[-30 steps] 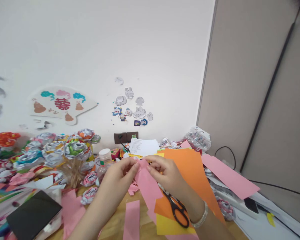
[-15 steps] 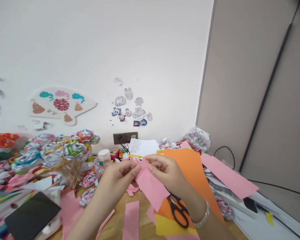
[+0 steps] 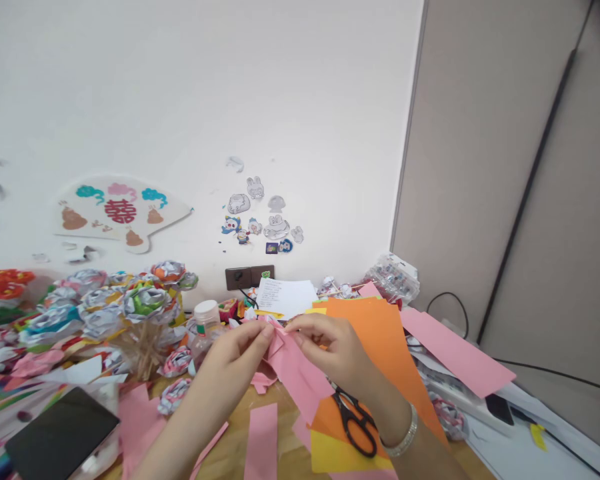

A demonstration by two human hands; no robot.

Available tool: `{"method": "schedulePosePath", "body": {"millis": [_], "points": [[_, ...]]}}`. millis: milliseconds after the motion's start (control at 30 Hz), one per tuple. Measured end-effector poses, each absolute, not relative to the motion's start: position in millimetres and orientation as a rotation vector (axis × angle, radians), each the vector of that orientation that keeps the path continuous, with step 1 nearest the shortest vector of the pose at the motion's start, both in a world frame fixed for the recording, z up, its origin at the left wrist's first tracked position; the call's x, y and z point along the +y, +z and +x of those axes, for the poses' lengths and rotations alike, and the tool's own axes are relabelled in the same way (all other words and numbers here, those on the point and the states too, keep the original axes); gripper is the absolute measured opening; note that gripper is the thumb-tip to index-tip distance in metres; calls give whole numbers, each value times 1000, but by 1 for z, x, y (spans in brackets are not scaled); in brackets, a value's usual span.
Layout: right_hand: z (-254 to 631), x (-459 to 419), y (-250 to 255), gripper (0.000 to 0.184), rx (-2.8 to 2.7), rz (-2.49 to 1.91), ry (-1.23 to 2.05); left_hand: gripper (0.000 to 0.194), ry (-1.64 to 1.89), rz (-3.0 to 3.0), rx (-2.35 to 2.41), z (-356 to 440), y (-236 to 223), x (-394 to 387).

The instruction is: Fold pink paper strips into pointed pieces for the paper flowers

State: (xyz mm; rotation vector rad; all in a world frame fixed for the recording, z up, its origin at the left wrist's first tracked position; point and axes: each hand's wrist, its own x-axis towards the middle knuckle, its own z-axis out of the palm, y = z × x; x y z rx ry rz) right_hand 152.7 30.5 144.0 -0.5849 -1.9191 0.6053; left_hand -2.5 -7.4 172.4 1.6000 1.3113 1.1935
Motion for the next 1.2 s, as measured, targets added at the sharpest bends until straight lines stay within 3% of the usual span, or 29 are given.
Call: {"method": "schedulePosePath", "body": {"millis": [233, 400, 700, 1033, 1200], "points": [[156, 27, 147, 24, -1991, -526, 470, 25, 1173, 1671, 1322, 0, 170, -7], [155, 27, 147, 19, -1940, -605, 678, 24, 1232, 1873, 1403, 1, 170, -9], [150, 29, 146, 16, -1913, -649, 684, 26, 1138, 2187, 1522, 4, 167, -9], [157, 34, 145, 19, -1980, -647, 713, 18, 1180, 2076, 1372, 0, 163, -5], [156, 31, 147, 21, -2028, -696, 536, 21, 1153, 2022, 1399, 2, 165, -7]]}}
